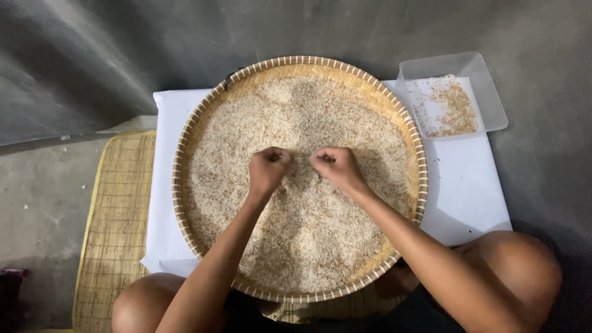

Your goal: The person sorts through a tray of rice by hand, shifting the grains with both hands and picking out debris, then placing the debris into a separate container.

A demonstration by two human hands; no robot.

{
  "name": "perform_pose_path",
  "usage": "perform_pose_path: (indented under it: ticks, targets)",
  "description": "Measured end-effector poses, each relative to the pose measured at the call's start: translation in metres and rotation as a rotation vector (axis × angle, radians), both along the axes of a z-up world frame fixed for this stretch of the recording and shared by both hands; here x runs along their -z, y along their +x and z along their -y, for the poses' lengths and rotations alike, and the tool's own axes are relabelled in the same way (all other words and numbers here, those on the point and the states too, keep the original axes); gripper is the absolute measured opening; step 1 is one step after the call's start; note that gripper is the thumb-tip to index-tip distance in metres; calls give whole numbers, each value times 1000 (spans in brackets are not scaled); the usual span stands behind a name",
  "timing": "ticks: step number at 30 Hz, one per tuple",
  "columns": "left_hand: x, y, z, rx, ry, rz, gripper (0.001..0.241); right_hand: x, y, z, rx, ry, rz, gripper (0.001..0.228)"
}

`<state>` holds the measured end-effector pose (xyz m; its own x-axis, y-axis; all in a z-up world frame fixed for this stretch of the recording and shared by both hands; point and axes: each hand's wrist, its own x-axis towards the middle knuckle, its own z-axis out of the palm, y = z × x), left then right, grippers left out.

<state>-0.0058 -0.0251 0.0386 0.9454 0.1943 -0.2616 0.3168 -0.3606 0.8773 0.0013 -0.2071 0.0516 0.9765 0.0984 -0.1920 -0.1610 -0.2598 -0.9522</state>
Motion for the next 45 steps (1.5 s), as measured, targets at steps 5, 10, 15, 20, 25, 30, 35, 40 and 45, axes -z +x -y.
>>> perform_pose_path:
  ticks: [5,10,15,20,25,30,35,40,45]
  targets:
    - [37,25,-28,-252,-862,-187,14,-2,-2,-9,-90,-372,145,20]
    - [8,23,-36,-212,-873,-176,18,-20,5,-22,-224,-473,143,33]
    - [-12,17,-48,-133,-568,-110,20,-16,-2,-25,-7,-175,55,16]
    - [11,14,-56,109,203,-115,17,31,5,5,196,585,-321,9]
    - [15,-2,-47,257,424,-158,25,49,3,25,211,745,-378,21]
    - [59,1,-49,216,281,-50,20,49,-10,25,174,701,-378,28]
    - [35,3,-61,-140,-534,-238,20,41,-13,19,162,642,-356,28]
    - [25,-15,-53,88,80,-180,34,12,-28,1,142,472,-295,26]
    - [55,-24,-41,296,434,-62,16,-19,-41,-9,-60,-6,-84,23]
